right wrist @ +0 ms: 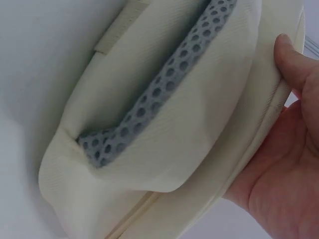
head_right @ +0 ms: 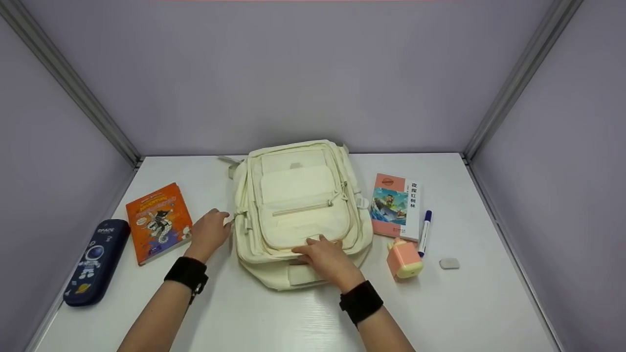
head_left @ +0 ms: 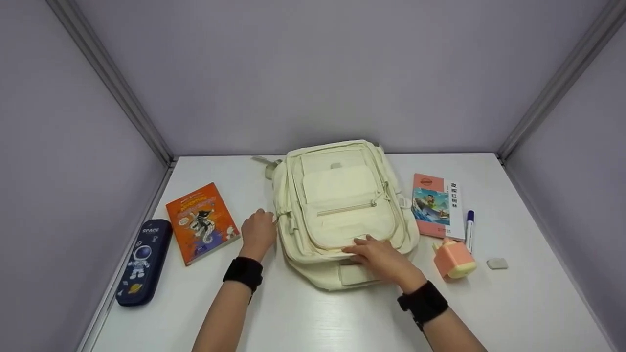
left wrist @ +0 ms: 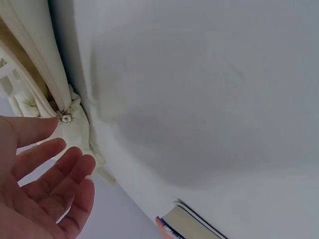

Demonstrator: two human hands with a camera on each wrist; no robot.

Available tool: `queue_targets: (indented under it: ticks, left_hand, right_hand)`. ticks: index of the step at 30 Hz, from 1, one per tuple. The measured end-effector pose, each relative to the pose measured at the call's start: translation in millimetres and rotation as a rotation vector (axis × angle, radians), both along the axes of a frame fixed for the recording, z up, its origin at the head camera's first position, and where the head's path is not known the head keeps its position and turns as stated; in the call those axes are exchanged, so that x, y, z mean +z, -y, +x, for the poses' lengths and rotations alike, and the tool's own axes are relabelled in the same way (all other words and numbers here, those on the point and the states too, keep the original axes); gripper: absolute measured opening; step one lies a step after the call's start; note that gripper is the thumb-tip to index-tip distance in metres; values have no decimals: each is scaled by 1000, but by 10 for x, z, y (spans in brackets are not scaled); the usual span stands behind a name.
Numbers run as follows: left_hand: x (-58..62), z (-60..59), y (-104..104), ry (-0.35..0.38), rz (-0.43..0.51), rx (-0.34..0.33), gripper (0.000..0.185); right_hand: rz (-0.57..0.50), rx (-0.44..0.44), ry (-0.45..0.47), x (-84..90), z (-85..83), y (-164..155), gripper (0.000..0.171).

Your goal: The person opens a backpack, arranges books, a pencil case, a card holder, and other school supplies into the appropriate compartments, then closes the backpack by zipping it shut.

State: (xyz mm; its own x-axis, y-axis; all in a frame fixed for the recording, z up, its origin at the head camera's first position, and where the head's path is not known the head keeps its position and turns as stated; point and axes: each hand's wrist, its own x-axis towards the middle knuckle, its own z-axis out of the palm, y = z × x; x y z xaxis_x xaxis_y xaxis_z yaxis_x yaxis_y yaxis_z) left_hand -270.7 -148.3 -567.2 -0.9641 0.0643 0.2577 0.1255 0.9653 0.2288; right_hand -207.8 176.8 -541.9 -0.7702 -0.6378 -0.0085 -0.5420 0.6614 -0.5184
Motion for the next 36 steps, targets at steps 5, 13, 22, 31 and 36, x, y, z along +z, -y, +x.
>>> queue_targets:
  ticks: [5,13,22,31,36]
  left_hand:
    - [140,116,-122,-53,101,-55,14]
    - [317,303,-416,29,239,-423,43]
    - [279,448,-544,242,209,-655,63]
    - [197,473,-518,229,142,-696,49]
    - [190,482,-506,258,148,-688,46]
  right_hand:
    - [25,56,-51,98,-32,23,31]
    - [22,103,-97,250,-87,25,27]
    - [-3,96,-37,341,-166,-12,27]
    - [-15,97,-11,269,-176,21,29]
    - [1,84,-27,194,-160,49,27]
